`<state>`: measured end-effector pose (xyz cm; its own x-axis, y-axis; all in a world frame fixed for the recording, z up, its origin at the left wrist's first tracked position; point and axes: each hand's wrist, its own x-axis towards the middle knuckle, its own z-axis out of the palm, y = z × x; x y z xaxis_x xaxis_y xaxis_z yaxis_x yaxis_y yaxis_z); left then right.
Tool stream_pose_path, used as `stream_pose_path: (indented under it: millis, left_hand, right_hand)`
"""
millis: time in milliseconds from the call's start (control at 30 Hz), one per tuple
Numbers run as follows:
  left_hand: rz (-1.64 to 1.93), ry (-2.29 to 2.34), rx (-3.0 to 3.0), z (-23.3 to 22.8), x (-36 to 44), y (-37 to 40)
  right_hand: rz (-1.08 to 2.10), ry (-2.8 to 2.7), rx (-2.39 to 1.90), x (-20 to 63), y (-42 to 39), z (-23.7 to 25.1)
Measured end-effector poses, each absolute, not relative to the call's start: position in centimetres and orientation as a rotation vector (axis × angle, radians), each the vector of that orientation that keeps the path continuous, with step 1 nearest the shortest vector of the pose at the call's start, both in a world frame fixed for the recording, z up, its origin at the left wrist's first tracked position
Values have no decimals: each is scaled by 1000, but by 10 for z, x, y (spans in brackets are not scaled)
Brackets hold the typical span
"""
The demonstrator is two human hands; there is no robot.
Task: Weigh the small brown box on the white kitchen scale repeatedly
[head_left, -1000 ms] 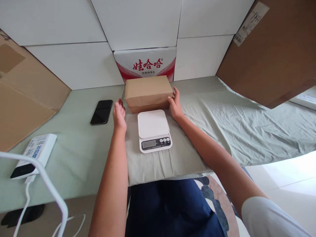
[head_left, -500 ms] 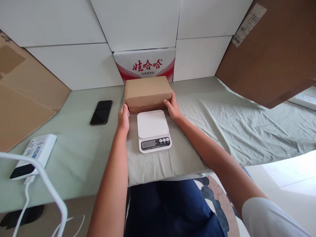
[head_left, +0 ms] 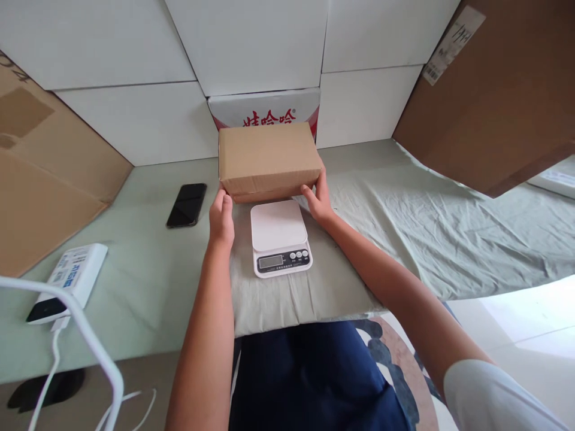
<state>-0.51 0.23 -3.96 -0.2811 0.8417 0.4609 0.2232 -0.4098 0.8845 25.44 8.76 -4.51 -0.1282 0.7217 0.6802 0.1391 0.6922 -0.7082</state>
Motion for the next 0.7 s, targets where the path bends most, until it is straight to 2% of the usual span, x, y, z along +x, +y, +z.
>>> stream_pose_path:
  millis: [233, 500, 700]
  left_hand:
    - [1806, 1290, 1530, -22, 10, -43]
    - [1720, 1346, 1360, -44, 20, -124]
    - [1735, 1334, 1336, -50, 21, -134]
  right_hand:
    - [410, -1669, -668, 267, 35, -24]
    - [527, -1713, -747, 278, -24, -39]
    - [541, -1737, -768, 281, -37, -42]
